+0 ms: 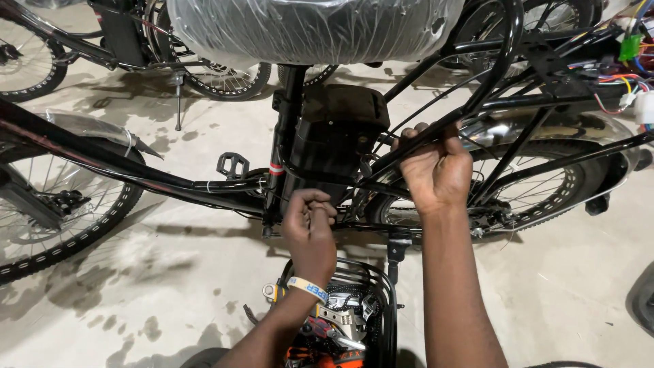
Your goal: The person assembles an electric bicycle by securing the battery pack to the frame and routing wires. They then move to the rear wheel to adjust the chain and gear system using a wrench.
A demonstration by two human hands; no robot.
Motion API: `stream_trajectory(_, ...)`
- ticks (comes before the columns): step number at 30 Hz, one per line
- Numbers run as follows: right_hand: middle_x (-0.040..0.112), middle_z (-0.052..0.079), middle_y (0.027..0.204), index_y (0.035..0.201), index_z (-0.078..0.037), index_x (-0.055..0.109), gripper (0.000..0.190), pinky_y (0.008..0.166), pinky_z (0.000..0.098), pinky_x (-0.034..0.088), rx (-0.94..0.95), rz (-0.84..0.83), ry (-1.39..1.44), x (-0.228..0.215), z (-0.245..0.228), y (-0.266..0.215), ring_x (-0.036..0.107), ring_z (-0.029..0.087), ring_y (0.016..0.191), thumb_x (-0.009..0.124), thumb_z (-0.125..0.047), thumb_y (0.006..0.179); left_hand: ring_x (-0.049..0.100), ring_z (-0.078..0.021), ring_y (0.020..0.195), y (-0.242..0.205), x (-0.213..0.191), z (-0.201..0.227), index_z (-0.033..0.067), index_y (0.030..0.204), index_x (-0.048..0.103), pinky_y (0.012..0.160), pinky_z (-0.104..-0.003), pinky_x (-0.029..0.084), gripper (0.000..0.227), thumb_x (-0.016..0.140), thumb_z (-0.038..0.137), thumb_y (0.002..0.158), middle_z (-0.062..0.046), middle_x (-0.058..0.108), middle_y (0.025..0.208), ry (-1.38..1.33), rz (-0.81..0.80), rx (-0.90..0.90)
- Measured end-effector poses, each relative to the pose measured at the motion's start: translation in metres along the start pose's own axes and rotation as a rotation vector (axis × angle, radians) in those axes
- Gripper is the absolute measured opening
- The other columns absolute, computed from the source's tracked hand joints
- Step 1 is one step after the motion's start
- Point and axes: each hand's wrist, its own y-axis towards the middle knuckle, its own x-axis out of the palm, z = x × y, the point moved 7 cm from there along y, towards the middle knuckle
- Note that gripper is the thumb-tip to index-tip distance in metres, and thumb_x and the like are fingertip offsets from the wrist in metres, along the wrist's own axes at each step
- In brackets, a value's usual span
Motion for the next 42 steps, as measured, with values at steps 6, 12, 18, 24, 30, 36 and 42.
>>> stream_trajectory(6, 0.069, 0.011, 0.095, 0.085, -0.023, 0.071, 0.032, 0.094, 0.0553, 0.05, 0.005, 0.009, -0.02, -0.012, -0.008, 0.006, 0.068, 0.032, 0.101, 0.042, -0.023, 0.098, 0.065, -0.02, 0.083, -0.012, 0.015, -0.063, 0.0123, 0.102, 0.055, 0.073, -0.036, 0.051, 0.016, 0.049, 0.008, 0.087, -0.006, 0.07, 0.087, 0.17, -0.137, -0.323)
stream_trajectory(12, 0.071, 0.012, 0.097, 0.086, -0.016, 0.065, 0.035, 0.092, 0.0534, 0.051, 0.031, 0.124, -0.059, -0.021, -0.004, 0.001, 0.07, 0.031, 0.099, 0.035, -0.028, 0.1, 0.056, -0.0336, 0.112, 0.004, 0.035, -0.111, -0.0007, 0.128, 0.048, 0.096, -0.05, 0.053, 0.042, 0.045, -0.002, 0.085, -0.018, 0.059, 0.115, 0.205, -0.207, -0.385)
stream_trajectory(18, 0.069, 0.012, 0.092, 0.088, -0.015, 0.06, 0.031, 0.091, 0.0568, 0.052, 0.01, 0.135, -0.059, -0.037, -0.002, 0.01, 0.069, 0.033, 0.091, 0.033, -0.026, 0.1, 0.06, -0.0405, 0.105, 0.013, 0.032, -0.155, 0.0057, 0.124, 0.06, 0.088, -0.054, 0.053, 0.047, 0.048, -0.001, 0.079, -0.019, 0.067, 0.106, 0.413, -0.261, -0.306)
stream_trajectory(24, 0.067, 0.01, 0.09, 0.092, -0.015, 0.057, 0.026, 0.089, 0.0544, 0.051, 0.011, 0.117, -0.089, -0.036, -0.004, 0.011, 0.068, 0.03, 0.085, 0.033, -0.024, 0.097, 0.06, -0.0472, 0.105, 0.015, 0.041, -0.134, -0.0011, 0.118, 0.06, 0.086, -0.057, 0.052, 0.036, 0.055, 0.013, 0.086, -0.026, 0.064, 0.107, 0.675, -0.503, -0.21)
stream_trajectory(30, 0.067, 0.009, 0.089, 0.091, -0.013, 0.058, 0.023, 0.089, 0.053, 0.051, 0.026, 0.102, -0.091, -0.006, -0.001, 0.002, 0.068, 0.029, 0.083, 0.038, -0.025, 0.094, 0.063, -0.048, 0.096, 0.018, 0.047, -0.123, -0.0052, 0.115, 0.061, 0.077, -0.056, 0.055, 0.034, 0.057, 0.014, 0.087, -0.028, 0.066, 0.1, 0.681, -0.481, -0.158)
stream_trajectory(36, 0.066, 0.008, 0.086, 0.087, -0.011, 0.057, 0.023, 0.089, 0.0495, 0.052, 0.029, 0.128, -0.114, -0.023, -0.001, 0.008, 0.068, 0.027, 0.084, 0.04, -0.025, 0.094, 0.068, -0.0452, 0.08, 0.021, 0.059, -0.13, -0.004, 0.092, 0.065, 0.066, -0.054, 0.056, 0.037, 0.06, 0.032, 0.087, -0.026, 0.068, 0.079, 0.919, -0.508, -0.098)
stream_trajectory(42, 0.068, 0.01, 0.089, 0.085, -0.01, 0.059, 0.025, 0.091, 0.0495, 0.052, 0.021, 0.139, -0.112, -0.003, 0.0, -0.003, 0.069, 0.029, 0.088, 0.045, -0.028, 0.094, 0.07, -0.0388, 0.069, 0.017, 0.073, -0.169, 0.0057, 0.069, 0.068, 0.06, -0.048, 0.056, 0.029, 0.051, 0.025, 0.083, -0.017, 0.067, 0.064, 1.097, -0.358, 0.01)
